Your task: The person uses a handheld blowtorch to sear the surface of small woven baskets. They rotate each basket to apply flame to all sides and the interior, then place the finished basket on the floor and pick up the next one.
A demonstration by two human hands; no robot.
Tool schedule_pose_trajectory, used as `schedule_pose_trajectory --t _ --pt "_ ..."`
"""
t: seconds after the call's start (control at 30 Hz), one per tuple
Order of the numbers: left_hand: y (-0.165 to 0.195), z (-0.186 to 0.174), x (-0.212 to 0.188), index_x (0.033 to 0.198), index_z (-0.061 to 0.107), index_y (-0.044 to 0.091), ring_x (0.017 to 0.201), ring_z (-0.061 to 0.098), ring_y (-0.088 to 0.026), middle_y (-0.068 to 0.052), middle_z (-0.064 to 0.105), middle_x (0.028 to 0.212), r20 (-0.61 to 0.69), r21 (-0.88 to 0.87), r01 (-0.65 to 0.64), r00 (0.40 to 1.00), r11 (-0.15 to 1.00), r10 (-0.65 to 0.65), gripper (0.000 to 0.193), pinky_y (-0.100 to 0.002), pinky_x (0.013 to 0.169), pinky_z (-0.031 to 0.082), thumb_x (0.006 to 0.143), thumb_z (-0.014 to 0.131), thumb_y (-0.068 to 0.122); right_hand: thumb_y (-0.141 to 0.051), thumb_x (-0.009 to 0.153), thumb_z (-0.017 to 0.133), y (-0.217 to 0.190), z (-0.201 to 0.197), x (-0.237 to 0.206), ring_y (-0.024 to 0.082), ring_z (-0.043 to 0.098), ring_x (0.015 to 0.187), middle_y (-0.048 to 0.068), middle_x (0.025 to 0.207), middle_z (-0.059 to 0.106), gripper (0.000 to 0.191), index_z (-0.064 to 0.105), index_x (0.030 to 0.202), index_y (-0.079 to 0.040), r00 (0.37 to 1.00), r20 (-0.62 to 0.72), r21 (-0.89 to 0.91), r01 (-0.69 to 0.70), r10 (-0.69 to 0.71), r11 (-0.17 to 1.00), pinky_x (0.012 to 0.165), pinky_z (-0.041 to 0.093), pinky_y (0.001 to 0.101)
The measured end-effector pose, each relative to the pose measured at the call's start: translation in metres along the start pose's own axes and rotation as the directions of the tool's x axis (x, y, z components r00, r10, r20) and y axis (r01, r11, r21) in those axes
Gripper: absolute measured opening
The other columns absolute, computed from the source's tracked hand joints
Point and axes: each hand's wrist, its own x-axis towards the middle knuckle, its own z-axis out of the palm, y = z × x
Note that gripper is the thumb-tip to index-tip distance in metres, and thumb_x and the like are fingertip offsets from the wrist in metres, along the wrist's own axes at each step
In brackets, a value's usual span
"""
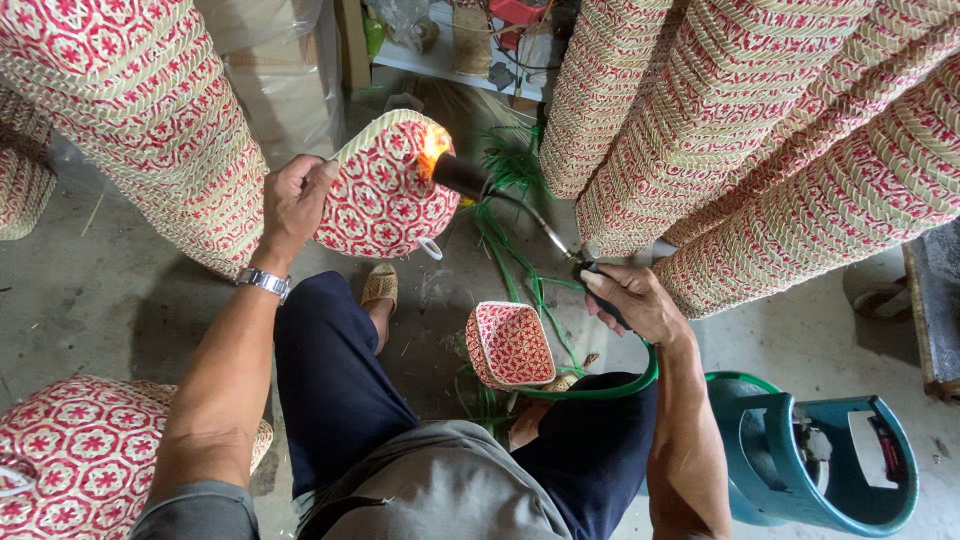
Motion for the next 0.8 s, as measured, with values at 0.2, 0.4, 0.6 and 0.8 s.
schedule_pose_trajectory --t 0.2,0.4,0.6,0.8 --pt "-0.005 0.004 -0.004 0.098 0.066 -0.002 0.071 0.047 -0.005 0.003 0.057 0.076 -0.074 -0.098 0.029 0.997 0.995 -0.037 0.037 -0.026 0.061 0.039 0.11 0.066 0.033 -0.039 0.1 0.061 0.022 0.007 0.001 0.008 0.047 0.043 0.001 0.057 0.057 0.045 0.068 0.074 -0.002 0.967 -0.081 -0.025 -0.244 0.241 0.969 0.037 0.038 0.026" --pt "-0.013 0.006 -0.004 0.094 0.069 0.001 0.065 0.049 -0.007 0.002 0.059 0.073 0.065 -0.083 0.022 0.998 0.996 -0.017 0.037 -0.027 0.056 0.036 0.108 0.065 0.034 -0.038 0.098 0.063 0.018 0.005 0.006 0.009 0.048 0.043 0.003 0.056 0.056 0.041 0.07 0.076 -0.005 0.949 -0.2 -0.054 -0.26 0.244 0.964 0.037 0.037 0.0269" --pt "-0.007 0.025 -0.008 0.091 0.068 0.002 0.059 0.052 -0.008 -0.001 0.058 0.068 0.086 0.062 0.021 0.996 0.998 -0.026 0.035 -0.027 0.053 0.038 0.106 0.065 0.033 -0.034 0.101 0.062 -0.016 0.002 0.007 0.006 0.052 0.047 0.0 0.061 0.06 0.037 0.069 0.081 -0.004 0.991 -0.071 -0.071 -0.118 0.113 0.99 0.037 0.039 0.025" --pt "-0.009 0.048 -0.024 0.087 0.057 0.0 0.066 0.043 -0.007 0.001 0.048 0.069 -0.065 -0.081 0.101 0.992 0.992 -0.107 0.04 -0.028 0.059 0.035 0.114 0.06 0.031 -0.03 0.098 0.063 -0.021 0.017 0.011 0.006 0.05 0.046 -0.002 0.062 0.062 0.024 0.076 0.098 -0.009 0.983 -0.138 -0.24 -0.154 0.123 0.958 0.037 0.04 0.0257"
